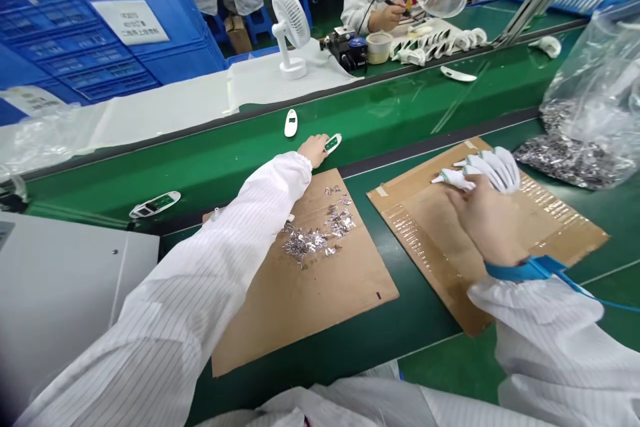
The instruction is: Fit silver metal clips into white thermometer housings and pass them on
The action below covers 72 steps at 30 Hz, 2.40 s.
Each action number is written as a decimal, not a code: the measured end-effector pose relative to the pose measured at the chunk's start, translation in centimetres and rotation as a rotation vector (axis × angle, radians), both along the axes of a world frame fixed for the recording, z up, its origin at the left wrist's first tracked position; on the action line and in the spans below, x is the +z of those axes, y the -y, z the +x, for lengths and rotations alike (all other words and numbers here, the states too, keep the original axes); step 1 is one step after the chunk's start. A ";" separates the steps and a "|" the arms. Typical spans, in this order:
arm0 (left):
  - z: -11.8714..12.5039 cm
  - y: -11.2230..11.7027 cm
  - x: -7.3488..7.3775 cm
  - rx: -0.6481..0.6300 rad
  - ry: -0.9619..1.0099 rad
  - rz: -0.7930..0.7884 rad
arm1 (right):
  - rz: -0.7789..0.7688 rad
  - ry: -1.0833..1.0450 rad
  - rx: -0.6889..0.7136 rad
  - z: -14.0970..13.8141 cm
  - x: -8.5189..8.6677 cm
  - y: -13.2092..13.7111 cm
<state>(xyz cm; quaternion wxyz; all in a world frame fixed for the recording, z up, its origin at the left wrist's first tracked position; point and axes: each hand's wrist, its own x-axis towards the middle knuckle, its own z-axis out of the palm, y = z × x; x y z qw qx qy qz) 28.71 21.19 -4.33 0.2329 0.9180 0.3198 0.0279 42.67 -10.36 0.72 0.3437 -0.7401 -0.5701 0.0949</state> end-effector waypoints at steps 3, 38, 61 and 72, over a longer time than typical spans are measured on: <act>-0.6 0.5 1.9 0.132 0.116 -0.064 | -0.117 0.084 -0.028 -1.1 -0.5 -1.5; -22.4 22.8 2.3 0.729 1.104 -1.396 | -0.224 0.082 0.656 -19.7 -0.6 -5.1; -20.6 22.8 3.8 0.851 1.298 -1.187 | -0.358 -1.091 0.273 -22.2 0.3 -7.8; -21.3 23.4 3.4 0.925 1.262 -0.898 | 0.070 -0.200 0.457 -22.6 0.1 -5.5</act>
